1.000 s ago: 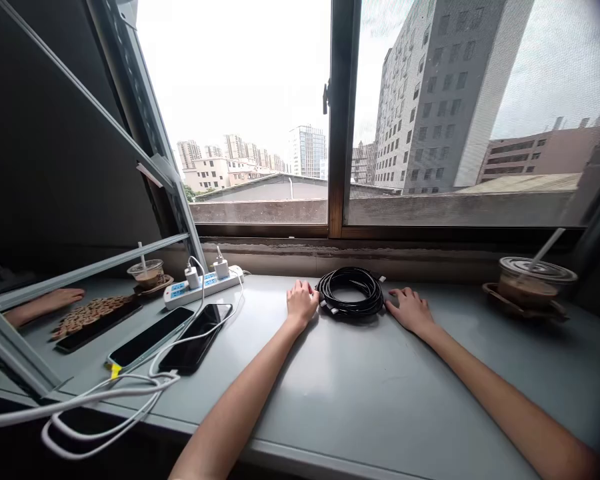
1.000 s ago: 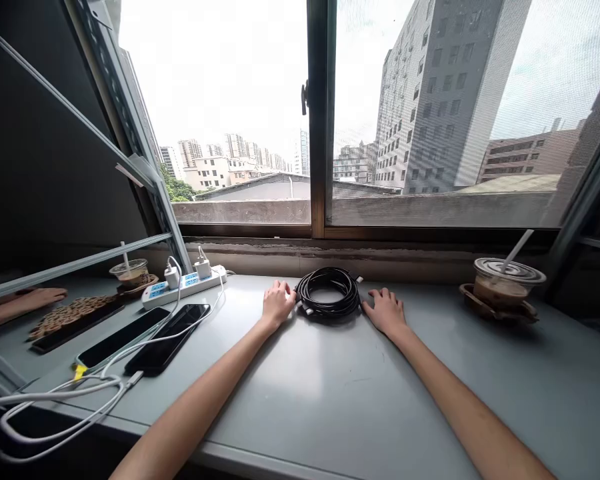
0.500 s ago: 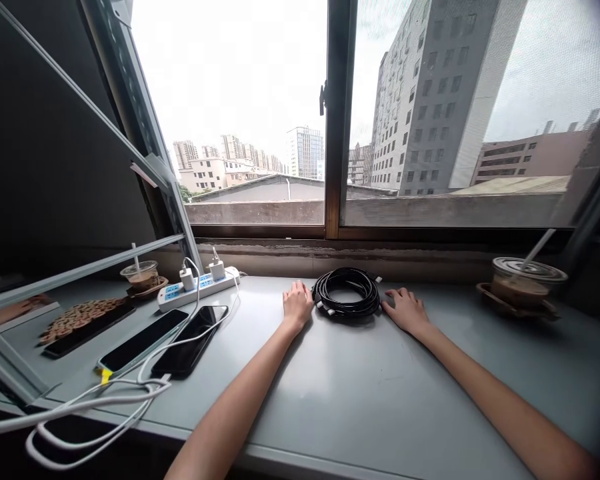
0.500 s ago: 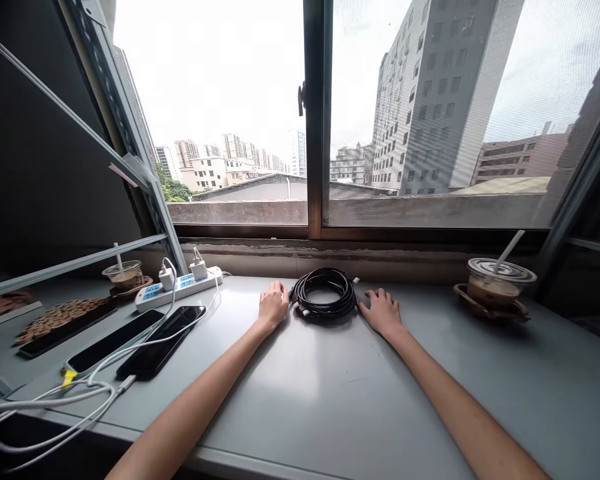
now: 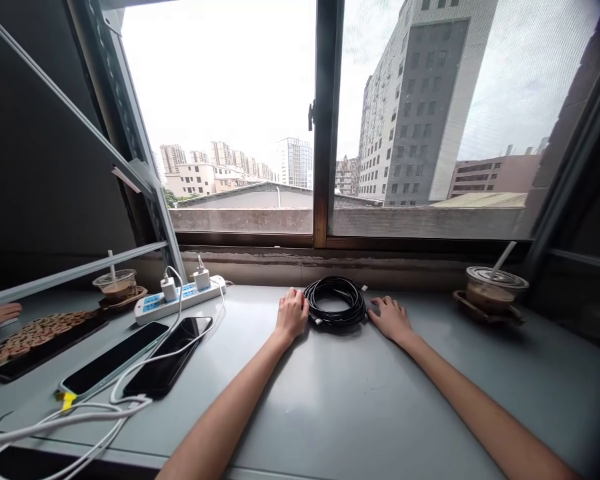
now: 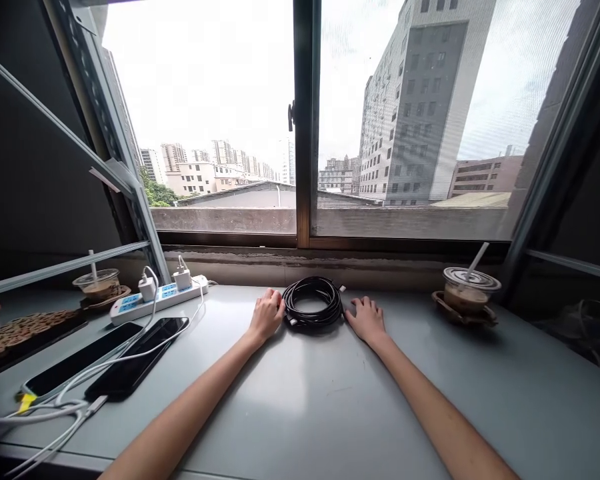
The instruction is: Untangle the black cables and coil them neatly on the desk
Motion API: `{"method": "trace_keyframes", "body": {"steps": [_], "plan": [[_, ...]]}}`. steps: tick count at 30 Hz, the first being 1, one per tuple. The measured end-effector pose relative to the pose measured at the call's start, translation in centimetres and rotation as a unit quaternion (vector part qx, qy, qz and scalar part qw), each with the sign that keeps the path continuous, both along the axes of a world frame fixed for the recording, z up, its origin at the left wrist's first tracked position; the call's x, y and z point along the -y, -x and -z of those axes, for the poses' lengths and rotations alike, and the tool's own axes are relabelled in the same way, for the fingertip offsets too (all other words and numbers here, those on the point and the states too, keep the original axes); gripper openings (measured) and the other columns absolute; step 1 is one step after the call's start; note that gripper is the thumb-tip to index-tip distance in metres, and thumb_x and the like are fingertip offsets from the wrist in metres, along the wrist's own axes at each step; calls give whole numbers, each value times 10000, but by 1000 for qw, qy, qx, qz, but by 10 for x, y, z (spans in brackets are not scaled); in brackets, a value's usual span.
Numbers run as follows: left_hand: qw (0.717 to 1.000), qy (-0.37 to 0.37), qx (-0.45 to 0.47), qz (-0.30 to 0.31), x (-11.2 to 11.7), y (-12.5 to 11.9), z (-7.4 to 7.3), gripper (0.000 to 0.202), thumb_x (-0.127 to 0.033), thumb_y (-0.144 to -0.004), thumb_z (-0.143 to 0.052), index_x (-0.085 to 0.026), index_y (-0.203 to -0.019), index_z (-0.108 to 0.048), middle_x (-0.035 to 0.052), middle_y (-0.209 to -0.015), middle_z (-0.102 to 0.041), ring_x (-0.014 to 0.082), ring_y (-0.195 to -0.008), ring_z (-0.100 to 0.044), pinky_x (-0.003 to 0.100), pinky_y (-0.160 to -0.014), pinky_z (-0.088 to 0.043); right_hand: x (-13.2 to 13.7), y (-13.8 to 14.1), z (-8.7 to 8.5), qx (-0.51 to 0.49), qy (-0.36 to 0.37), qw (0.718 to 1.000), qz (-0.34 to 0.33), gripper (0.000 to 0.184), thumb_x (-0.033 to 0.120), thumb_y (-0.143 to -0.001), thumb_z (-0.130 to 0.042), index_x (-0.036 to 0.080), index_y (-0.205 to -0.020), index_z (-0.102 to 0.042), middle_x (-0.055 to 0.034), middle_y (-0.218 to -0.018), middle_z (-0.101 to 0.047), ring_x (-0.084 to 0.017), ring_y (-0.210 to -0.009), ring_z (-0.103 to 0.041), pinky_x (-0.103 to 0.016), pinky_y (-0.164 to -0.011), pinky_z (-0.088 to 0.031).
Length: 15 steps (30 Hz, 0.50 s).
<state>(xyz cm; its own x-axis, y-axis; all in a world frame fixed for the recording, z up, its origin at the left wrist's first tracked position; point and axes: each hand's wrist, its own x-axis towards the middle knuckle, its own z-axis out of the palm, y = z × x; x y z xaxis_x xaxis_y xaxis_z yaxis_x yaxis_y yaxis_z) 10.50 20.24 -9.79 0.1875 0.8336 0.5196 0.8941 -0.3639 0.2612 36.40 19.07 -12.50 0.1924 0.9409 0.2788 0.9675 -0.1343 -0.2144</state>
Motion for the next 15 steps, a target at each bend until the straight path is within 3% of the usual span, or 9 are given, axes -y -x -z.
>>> {"method": "trace_keyframes", "body": {"steps": [5,9,12,15], "plan": [[997,-32,-9,69,10,-3,-7,214,-260,-922,-304,-196,-985,-498,94,-1065,-537,213,-1036,-481,374,-923,-356,-1,0,1,-3,-3,1000,-1,368,404,-890,-473,170,-1169,-523,-86,-1176,-522,-225,-1102,-479,-442,-934,-378],[979,-37,-58,192,27,-19,-11,247,-306,-922,-335,-207,-1073,-504,74,-1168,-537,187,-1186,-419,323,-1003,-312,-2,-1,1,0,0,1000,0,362,401,-890,-475,168,-1162,-526,-84,-1161,-528,-222,-1089,-487,-440,-927,-385],[958,-18,-101,266,37,-33,-7,315,-374,-902,-403,-217,-1163,-482,58,-1162,-572,179,-1157,-469,290,-984,-347,-2,-1,2,4,1,1000,0,367,405,-889,-473,168,-1164,-524,-84,-1159,-526,-222,-1086,-485,-438,-926,-381],[954,-2,-123,272,38,-38,-2,400,-381,-888,-431,-198,-1243,-432,75,-1130,-595,208,-1073,-532,322,-945,-381,-1,-1,2,8,2,1000,-2,368,410,-889,-469,169,-1163,-524,-83,-1153,-526,-221,-1081,-483,-433,-924,-377]]}}
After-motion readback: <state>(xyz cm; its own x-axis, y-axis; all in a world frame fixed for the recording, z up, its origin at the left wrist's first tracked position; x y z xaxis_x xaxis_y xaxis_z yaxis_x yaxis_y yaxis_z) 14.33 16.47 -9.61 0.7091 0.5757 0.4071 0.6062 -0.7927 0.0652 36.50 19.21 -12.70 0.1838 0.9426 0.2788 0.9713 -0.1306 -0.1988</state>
